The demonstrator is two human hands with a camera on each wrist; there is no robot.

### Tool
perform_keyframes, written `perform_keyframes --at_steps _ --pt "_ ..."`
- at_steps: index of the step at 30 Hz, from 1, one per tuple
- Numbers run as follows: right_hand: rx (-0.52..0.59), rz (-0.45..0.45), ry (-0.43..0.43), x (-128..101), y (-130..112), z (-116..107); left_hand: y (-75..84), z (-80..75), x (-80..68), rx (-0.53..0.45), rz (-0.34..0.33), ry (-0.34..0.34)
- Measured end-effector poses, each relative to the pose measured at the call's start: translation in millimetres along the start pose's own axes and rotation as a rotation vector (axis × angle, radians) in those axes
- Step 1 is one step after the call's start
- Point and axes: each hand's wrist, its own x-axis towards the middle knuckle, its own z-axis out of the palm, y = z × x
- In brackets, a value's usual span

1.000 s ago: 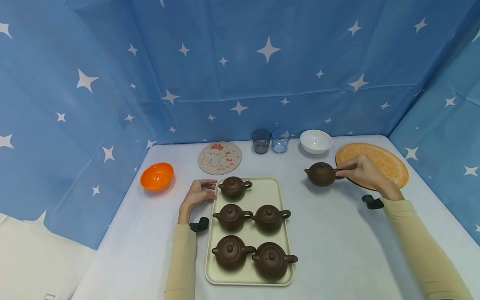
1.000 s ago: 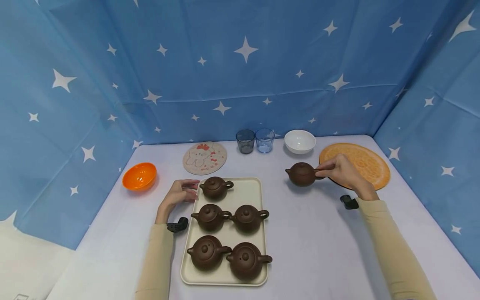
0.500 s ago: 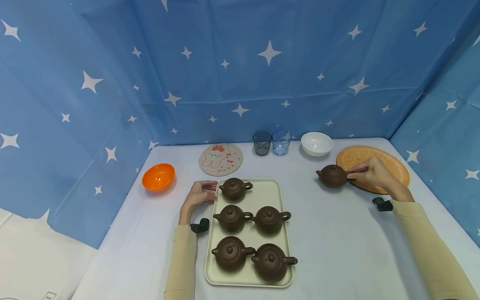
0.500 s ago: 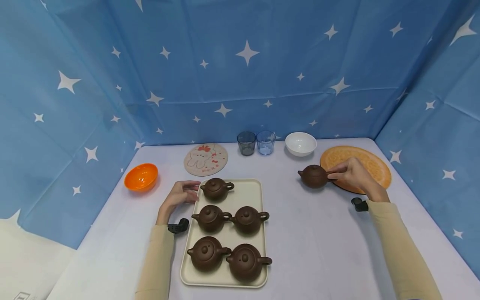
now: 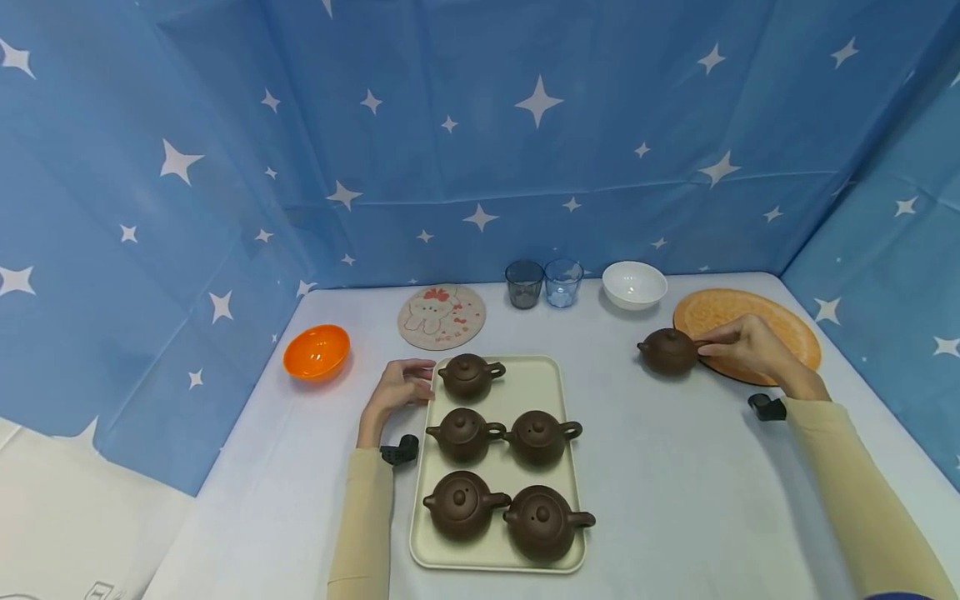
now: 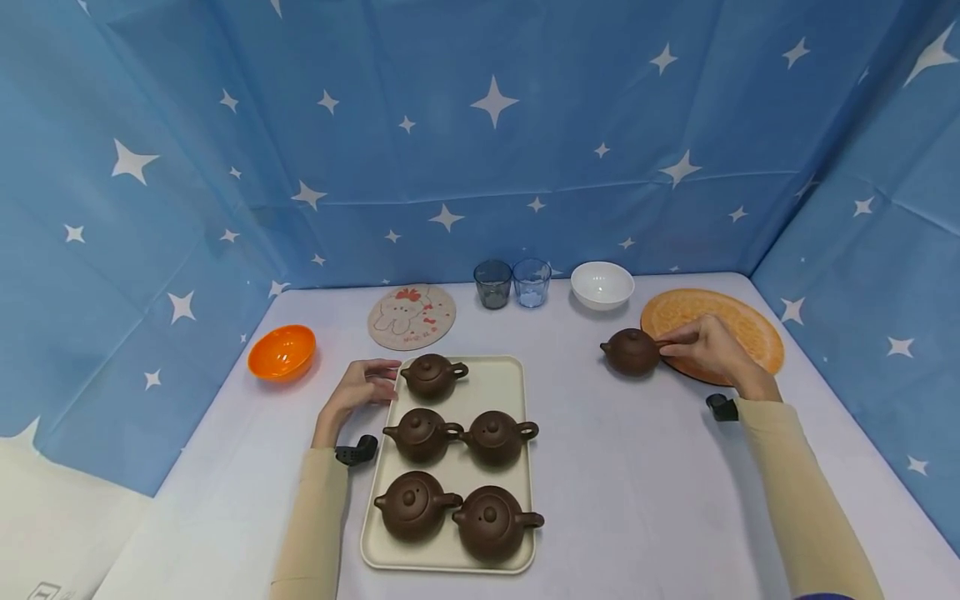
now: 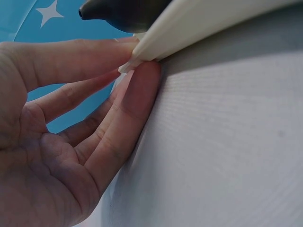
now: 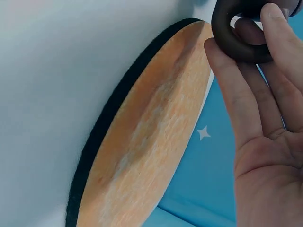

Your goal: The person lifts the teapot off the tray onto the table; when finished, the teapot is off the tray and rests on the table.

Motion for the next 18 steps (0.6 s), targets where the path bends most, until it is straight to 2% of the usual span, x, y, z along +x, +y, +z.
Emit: perform_keyframes --at_steps 8,18 --pt "-0.047 -0.005 0.004 1 4 2 4.6 -1.2 -5.1 0.003 -0.001 0.013" --pt "-0.065 0.095 -0.009 -3 -10 0 0.1 0.1 -1.1 0.005 -0.005 0.014"
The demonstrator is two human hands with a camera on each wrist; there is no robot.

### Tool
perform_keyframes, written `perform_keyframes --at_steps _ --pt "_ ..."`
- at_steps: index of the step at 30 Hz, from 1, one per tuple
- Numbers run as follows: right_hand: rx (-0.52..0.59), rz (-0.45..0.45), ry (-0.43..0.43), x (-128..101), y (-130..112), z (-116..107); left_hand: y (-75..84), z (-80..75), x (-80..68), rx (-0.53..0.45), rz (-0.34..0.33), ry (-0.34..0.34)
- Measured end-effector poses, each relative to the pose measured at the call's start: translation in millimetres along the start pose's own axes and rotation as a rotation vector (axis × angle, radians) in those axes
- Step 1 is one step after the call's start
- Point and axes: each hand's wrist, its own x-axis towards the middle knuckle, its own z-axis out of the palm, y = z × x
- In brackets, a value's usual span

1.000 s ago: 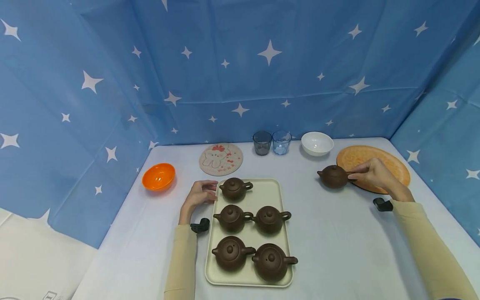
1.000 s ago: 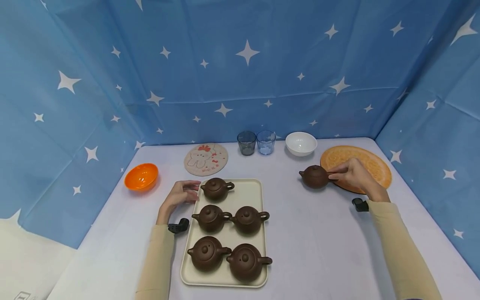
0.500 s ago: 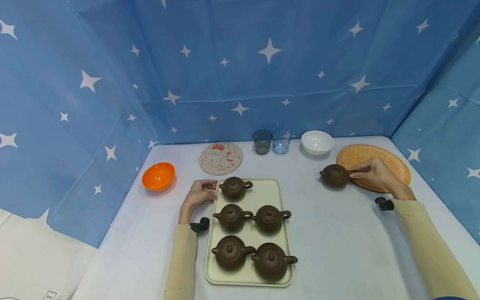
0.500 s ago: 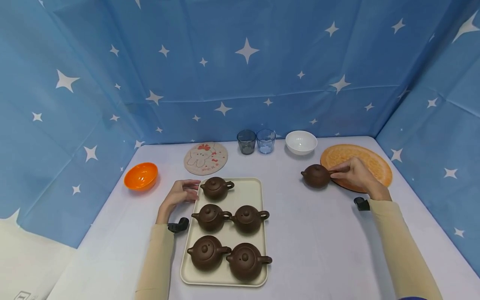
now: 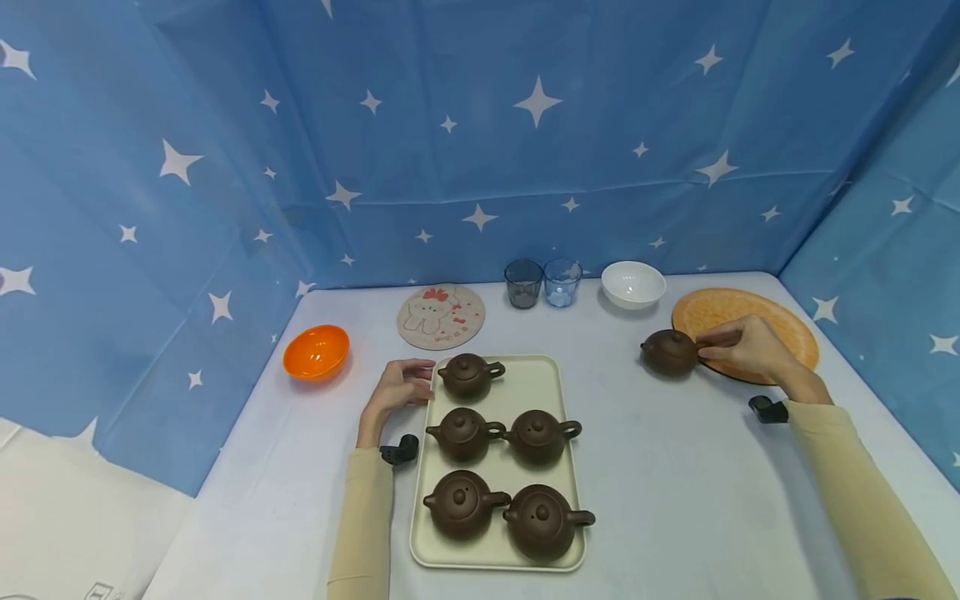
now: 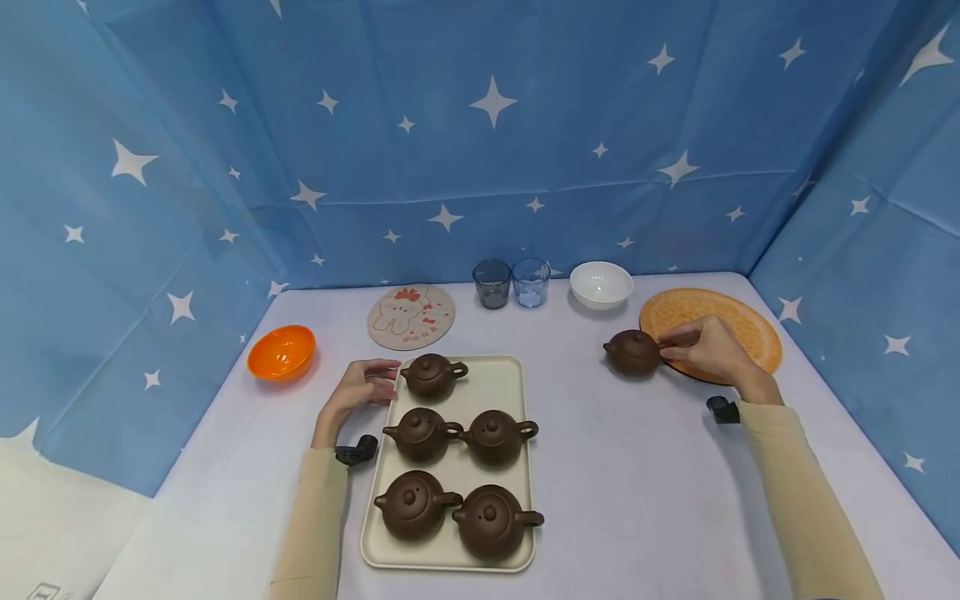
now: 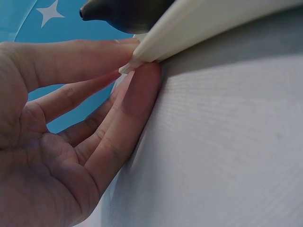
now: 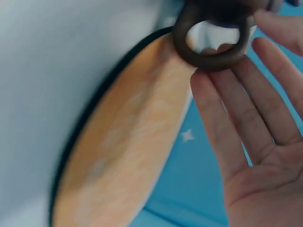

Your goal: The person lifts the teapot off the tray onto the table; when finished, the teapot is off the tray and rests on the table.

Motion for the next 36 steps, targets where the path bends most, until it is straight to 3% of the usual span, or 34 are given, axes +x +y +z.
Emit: perform_keyframes --at_steps 7,10,15,20,29,36 --pt "-0.028 -0.036 0.047 11 -47 1 5.7 -0.4 -2.3 0.014 0.006 -0.006" --pt "0.002 -0.06 0.064 20 -67 10 -1.2 -0.7 4.3 0.01 0.002 -0.008" --pt "0.149 -0.119 0.012 39 -98 38 -18.7 -1.8 15.8 0.004 0.005 0.004" --pt "0.25 -0.222 -0.066 53 -134 73 -24.2 -0.4 17.6 0.025 0.009 0.027" --pt "0.273 -0.342 -0.203 69 -189 119 -26.0 -0.1 18.2 0.013 0.01 0.028" --pt "0.294 -0.41 -0.243 80 -213 147 -25.3 -0.8 16.7 0.008 0.012 0.031"
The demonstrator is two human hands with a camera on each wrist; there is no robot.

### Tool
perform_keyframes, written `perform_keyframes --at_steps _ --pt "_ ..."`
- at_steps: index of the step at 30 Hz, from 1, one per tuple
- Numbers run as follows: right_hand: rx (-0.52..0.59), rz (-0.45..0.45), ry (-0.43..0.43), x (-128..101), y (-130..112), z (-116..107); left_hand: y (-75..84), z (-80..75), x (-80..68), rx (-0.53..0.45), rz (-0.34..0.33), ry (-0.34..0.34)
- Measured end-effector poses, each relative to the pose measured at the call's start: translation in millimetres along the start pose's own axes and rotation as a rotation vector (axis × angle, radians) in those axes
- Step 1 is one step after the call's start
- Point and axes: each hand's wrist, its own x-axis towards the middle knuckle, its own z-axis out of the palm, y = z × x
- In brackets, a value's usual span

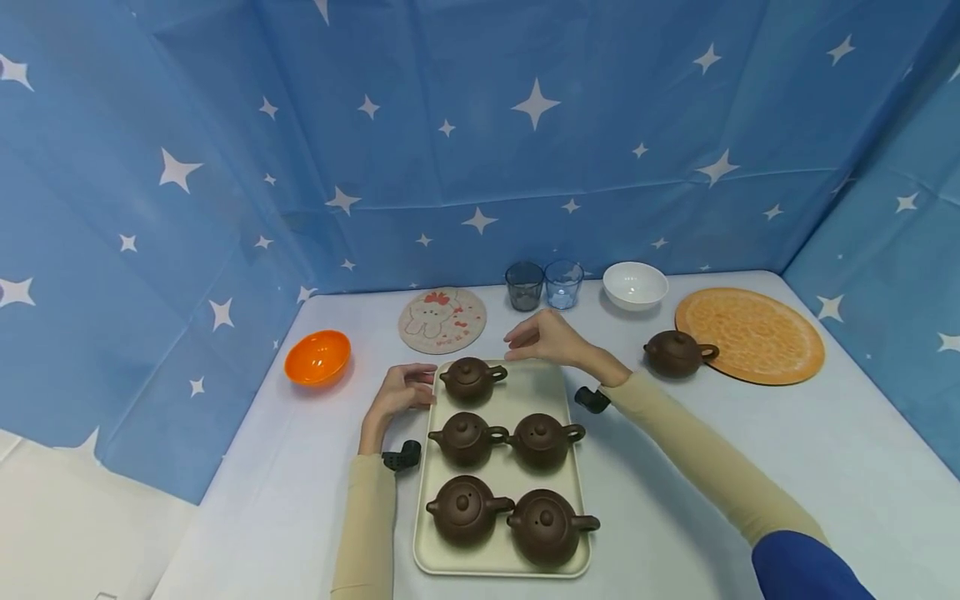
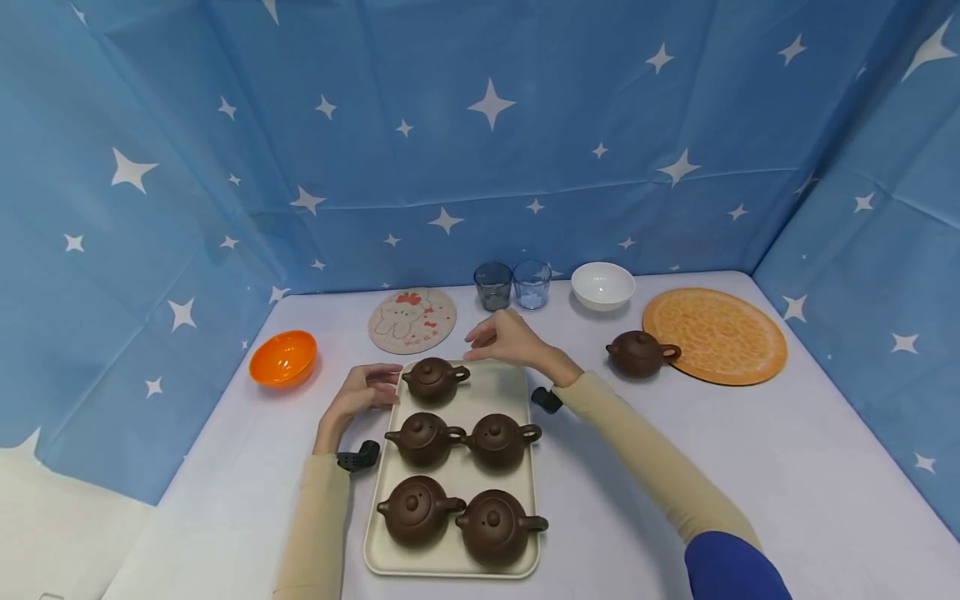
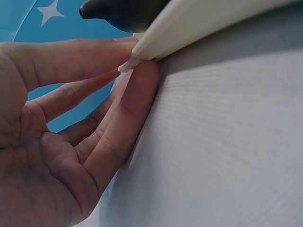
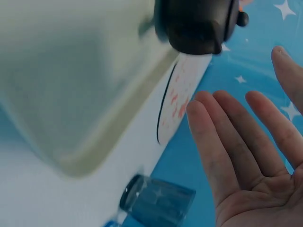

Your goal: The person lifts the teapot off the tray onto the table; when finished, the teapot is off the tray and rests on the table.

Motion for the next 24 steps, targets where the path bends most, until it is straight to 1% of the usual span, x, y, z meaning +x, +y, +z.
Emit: perform_keyframes --at_steps 5,11,18,24 --pt "-0.046 -0.011 -0.053 8 1 15 0.1 0.2 0.1 0.007 -0.008 -0.003" --pt "-0.044 -0.005 -0.104 12 -2 29 0.6 0.5 -0.5 0.001 0.001 0.004" --pt "-0.1 0.012 -0.117 13 -4 37 0.9 1.9 -1.7 0.006 0.011 -0.001" --pt "-0.116 0.024 -0.109 15 -2 39 -1.0 1.1 -0.7 0.0 0.033 -0.003"
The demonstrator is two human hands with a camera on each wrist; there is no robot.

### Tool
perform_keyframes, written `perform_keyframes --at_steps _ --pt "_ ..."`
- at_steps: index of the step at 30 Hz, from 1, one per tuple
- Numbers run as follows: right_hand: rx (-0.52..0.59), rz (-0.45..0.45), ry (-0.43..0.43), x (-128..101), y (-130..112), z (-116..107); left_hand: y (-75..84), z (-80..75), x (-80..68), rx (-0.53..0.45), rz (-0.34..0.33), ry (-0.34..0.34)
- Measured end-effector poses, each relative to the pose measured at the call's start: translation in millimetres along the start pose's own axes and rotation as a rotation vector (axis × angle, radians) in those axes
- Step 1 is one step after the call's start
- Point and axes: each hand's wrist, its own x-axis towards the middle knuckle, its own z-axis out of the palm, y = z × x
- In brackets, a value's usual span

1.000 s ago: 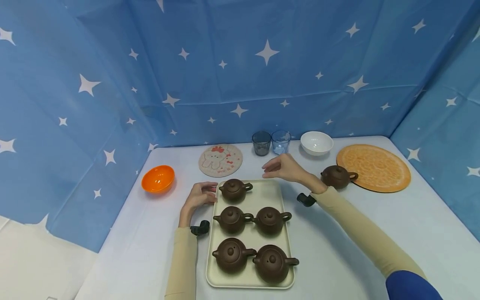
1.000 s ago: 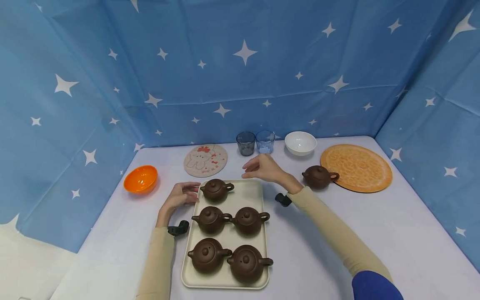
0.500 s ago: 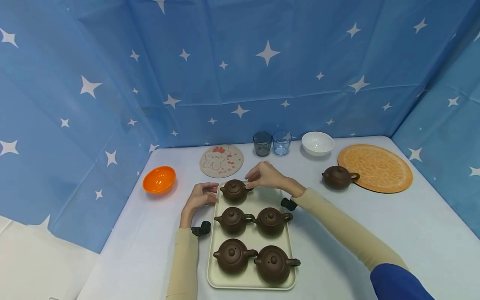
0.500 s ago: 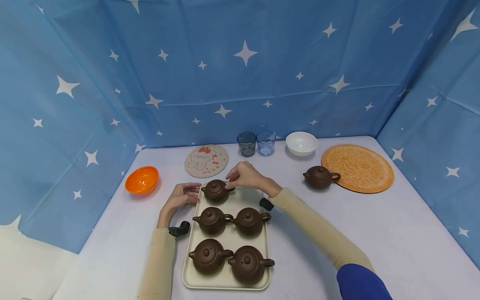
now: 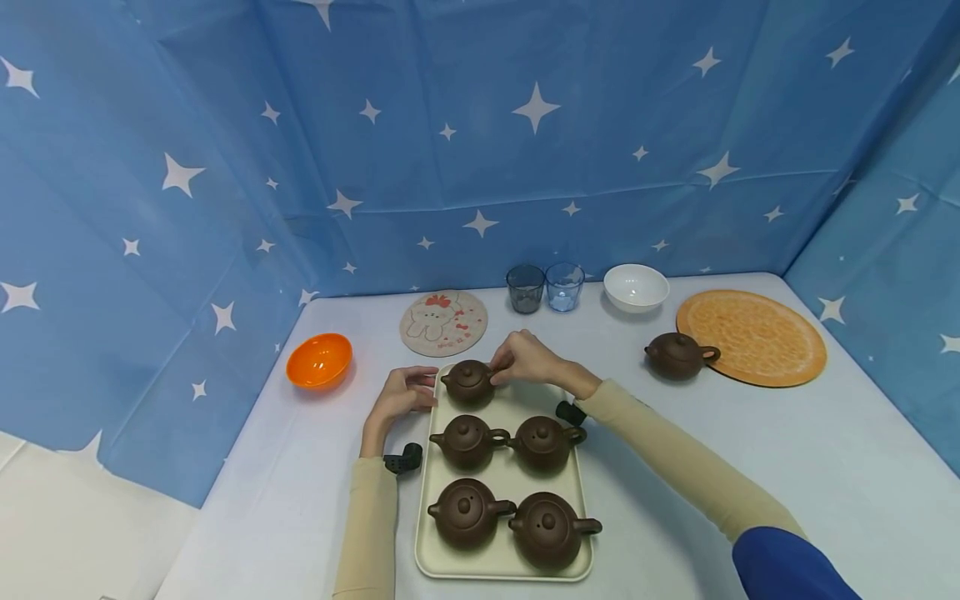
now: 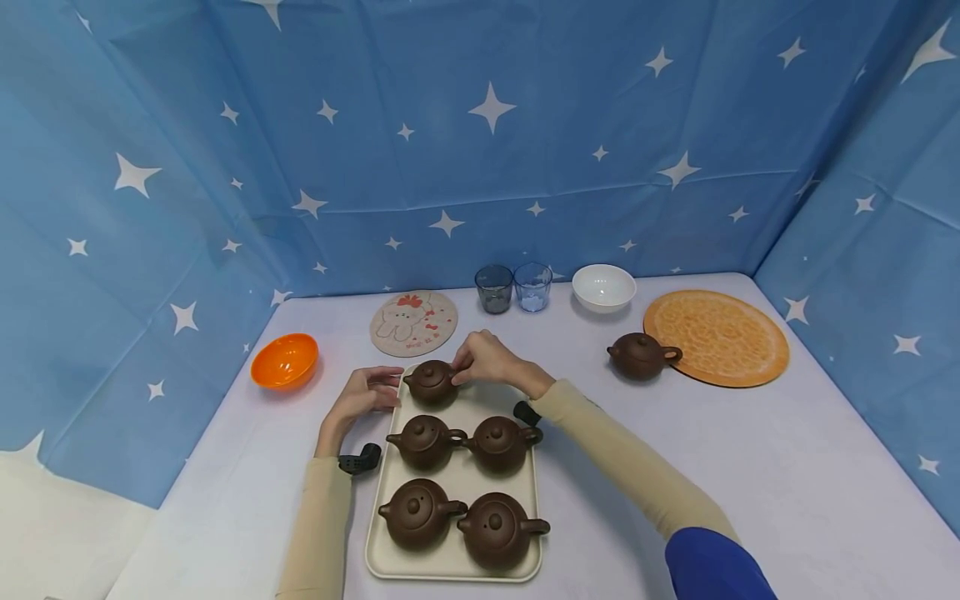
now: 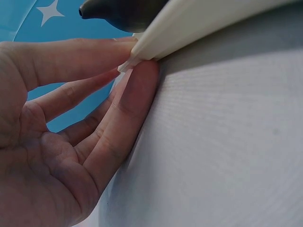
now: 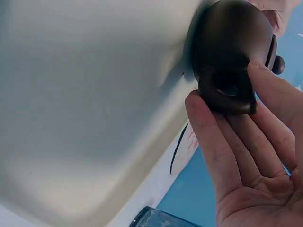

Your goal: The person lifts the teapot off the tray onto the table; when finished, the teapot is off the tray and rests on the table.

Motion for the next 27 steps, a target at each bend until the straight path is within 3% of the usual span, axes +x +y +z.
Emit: perform_keyframes --at_steps 6,10,27 --pt "-0.039 -0.003 0.005 1.1 1.0 1.6 7.3 -0.8 -3.6 -0.026 -0.002 -0.035" --pt "-0.045 -0.005 0.009 1.1 1.8 1.8 0.9 -1.0 0.8 -0.015 -0.008 -0.019" --pt "-0.014 -0.016 0.05 -1.0 5.5 1.5 1.7 -1.1 0.1 -0.014 -0.02 -0.006"
